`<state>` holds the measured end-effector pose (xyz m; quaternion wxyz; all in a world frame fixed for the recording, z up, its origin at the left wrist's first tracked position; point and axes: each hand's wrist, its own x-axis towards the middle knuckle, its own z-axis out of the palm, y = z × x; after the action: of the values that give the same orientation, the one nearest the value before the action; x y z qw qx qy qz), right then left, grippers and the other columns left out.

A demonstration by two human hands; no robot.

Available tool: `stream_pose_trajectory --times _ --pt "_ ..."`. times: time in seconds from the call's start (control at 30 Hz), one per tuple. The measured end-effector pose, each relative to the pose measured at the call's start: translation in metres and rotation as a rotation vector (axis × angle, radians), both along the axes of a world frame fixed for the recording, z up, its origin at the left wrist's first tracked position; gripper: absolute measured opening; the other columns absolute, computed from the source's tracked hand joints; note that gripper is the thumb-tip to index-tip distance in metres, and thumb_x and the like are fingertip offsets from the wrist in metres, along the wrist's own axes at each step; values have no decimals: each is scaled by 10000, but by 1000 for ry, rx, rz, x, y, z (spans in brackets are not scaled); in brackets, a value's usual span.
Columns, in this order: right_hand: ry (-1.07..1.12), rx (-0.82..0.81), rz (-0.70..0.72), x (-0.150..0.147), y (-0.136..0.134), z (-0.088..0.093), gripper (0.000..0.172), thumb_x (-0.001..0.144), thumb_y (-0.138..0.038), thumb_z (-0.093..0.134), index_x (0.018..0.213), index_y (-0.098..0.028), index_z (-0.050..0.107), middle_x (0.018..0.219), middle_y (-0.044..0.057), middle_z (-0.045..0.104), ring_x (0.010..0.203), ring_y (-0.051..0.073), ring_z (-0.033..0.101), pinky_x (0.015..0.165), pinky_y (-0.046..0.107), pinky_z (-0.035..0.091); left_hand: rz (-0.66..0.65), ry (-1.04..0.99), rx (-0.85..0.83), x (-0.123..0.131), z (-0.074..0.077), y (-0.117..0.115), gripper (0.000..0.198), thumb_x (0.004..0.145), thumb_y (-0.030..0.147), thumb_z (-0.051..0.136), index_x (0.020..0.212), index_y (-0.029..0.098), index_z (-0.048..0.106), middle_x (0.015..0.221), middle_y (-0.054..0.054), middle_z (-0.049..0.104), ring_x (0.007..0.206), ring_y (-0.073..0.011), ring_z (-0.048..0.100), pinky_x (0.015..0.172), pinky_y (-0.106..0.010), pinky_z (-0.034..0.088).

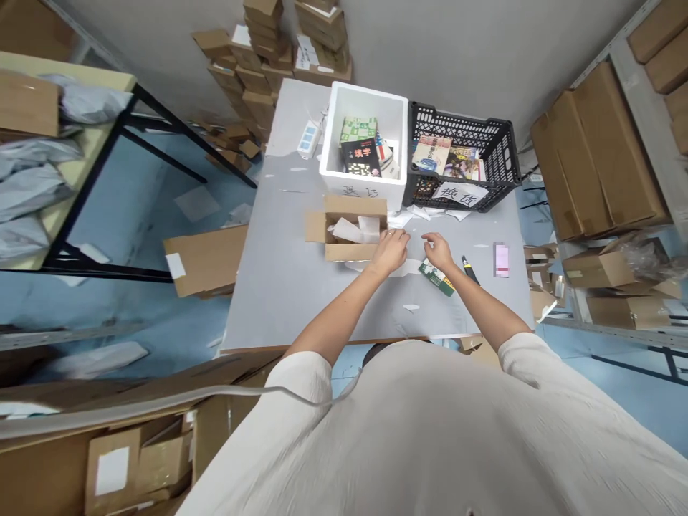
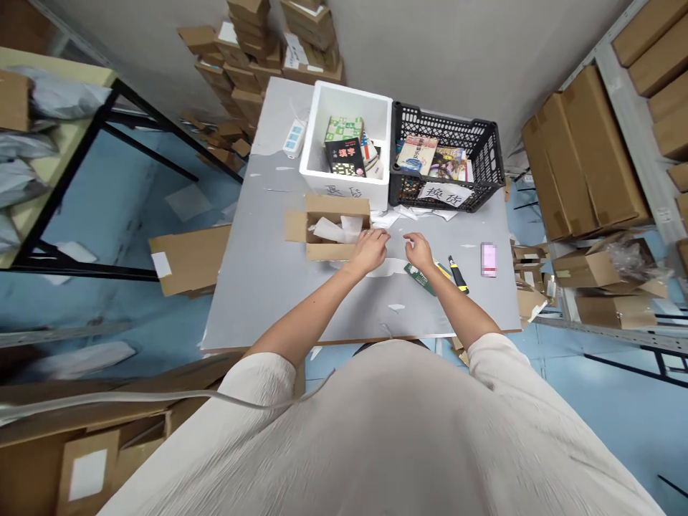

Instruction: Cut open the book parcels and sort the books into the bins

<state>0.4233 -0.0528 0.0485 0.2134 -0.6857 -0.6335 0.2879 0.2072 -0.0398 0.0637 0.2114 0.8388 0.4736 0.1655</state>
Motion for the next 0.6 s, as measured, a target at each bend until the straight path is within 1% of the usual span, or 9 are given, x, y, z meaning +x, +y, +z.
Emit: stream_pose_trajectory --times 0.13,0.23,0.3,0.37,0.43,0.5,0.6 --pt "-10 -86 -99 46 -28 -16 441 964 -173 546 1307 -173 822 1422 151 787 1226 270 766 1227 440 556 -97 37 -73 40 -13 -13 434 975 73 574 1326 217 786 1406 -191 733 1370 -387 654 1180 -548 483" --pt "46 -203 -200 71 -56 -36 425 948 -164 587 1293 -191 834 1355 120 835 1205 262 790 1191 424 596 -163 120 -178 67 -29 -29 467 1001 89 558 1400 207 771 1461 -184 732 1392 -364 666 1194 -523 509" --pt "67 -305 -251 84 -76 -50 424 935 -148 615 1290 -200 840 1301 108 858 1216 276 805 1187 440 608 -200 188 -253 82 -43 -42 515 1026 96 523 1488 202 726 1554 -171 705 1452 -337 649 1231 -494 503" --pt "71 -375 -228 93 -95 -65 451 941 -144 630 1345 -194 824 1372 121 842 1273 302 798 1210 478 599 -235 230 -321 94 -58 -55 601 1002 84 548 1575 220 670 1715 -156 602 1572 -326 573 1288 -485 474" --pt "74 -411 -211 98 -111 -77 478 933 -138 654 1381 -193 812 1460 131 810 1360 329 768 1255 513 567 -254 277 -384 103 -73 -65 703 966 67 569 1650 223 608 1819 -152 493 1679 -335 464 1352 -517 416" --pt "71 -447 -166 101 -123 -87 517 937 -151 675 1438 -194 791 1564 139 754 1478 349 701 1318 530 508 -269 333 -442 108 -88 -72 793 940 68 587 1716 222 536 1875 -149 409 1741 -339 375 1405 -548 342" --pt "74 -500 -72 101 -136 -98 611 951 -200 712 1561 -183 722 1708 154 637 1626 358 569 1387 507 419 -292 400 -479 108 -107 -78 867 925 86 605 1770 216 459 1911 -162 330 1775 -355 308 1434 -599 261"
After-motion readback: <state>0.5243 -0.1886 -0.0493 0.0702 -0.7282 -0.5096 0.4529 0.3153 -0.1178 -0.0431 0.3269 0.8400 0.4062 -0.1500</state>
